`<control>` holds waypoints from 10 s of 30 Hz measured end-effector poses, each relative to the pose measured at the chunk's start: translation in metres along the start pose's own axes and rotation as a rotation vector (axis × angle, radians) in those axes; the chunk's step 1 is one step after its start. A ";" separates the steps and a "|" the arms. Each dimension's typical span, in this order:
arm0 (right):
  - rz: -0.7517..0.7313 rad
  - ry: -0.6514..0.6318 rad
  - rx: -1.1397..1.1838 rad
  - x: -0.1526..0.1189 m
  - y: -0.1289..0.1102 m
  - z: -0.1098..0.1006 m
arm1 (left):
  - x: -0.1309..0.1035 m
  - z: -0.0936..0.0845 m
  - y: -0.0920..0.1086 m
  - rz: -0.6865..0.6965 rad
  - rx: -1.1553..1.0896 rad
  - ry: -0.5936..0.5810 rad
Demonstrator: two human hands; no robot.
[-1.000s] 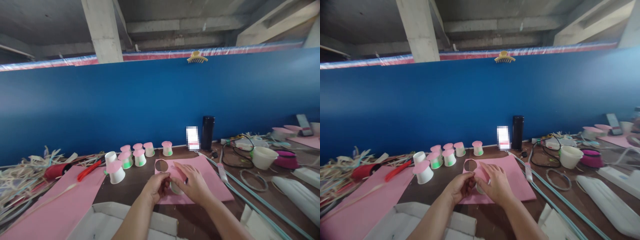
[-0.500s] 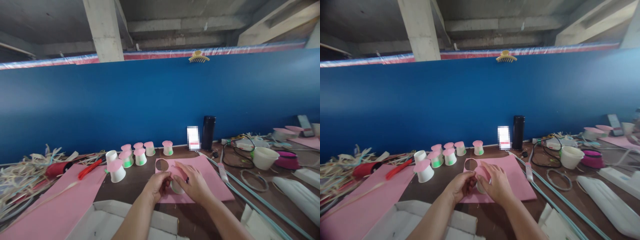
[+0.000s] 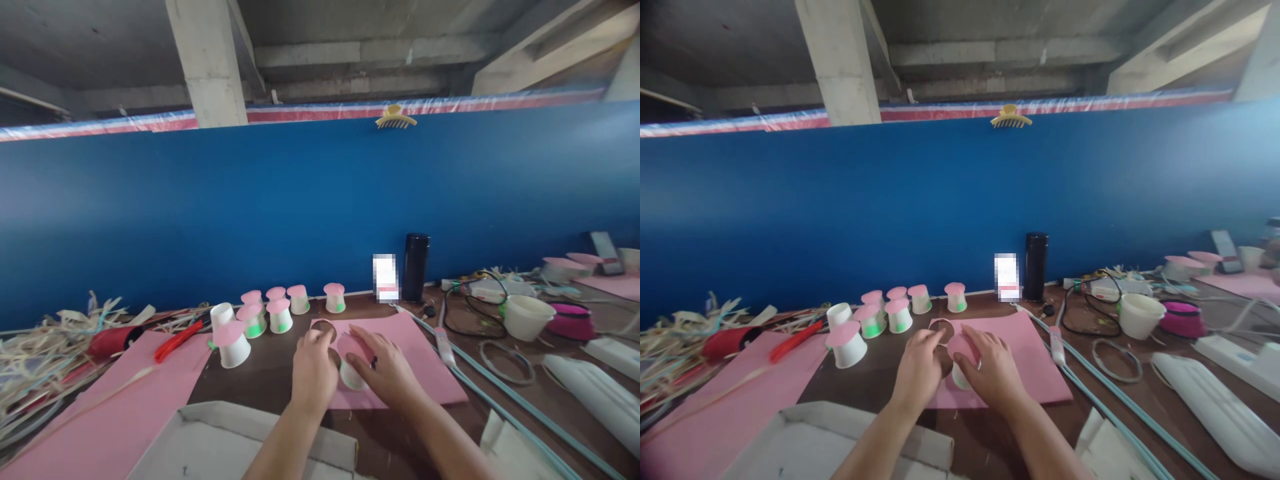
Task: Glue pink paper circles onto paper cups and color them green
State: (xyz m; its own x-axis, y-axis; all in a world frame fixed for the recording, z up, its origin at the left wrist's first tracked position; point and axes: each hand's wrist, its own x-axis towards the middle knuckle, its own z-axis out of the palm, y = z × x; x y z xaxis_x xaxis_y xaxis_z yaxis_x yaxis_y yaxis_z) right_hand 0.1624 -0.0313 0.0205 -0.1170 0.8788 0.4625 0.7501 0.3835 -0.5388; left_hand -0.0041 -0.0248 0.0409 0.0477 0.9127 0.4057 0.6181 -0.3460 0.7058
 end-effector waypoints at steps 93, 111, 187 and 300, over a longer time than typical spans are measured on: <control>0.048 -0.143 -0.020 -0.008 0.001 -0.018 | -0.014 0.010 0.005 0.403 0.676 -0.051; 0.028 -0.095 0.024 -0.007 0.005 -0.014 | -0.003 -0.001 -0.006 0.159 0.285 -0.459; 0.020 0.009 -0.183 -0.003 0.008 -0.005 | 0.002 0.019 -0.013 0.102 0.033 -0.156; 0.150 0.066 -0.137 -0.004 0.016 -0.002 | -0.008 0.015 0.002 0.307 0.302 -0.006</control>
State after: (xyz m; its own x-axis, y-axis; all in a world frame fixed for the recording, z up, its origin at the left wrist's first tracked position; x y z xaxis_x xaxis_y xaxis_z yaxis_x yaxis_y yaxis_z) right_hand 0.1761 -0.0290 0.0121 0.0420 0.9010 0.4317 0.8381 0.2034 -0.5062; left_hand 0.0082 -0.0299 0.0304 0.2693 0.7790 0.5663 0.7764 -0.5235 0.3509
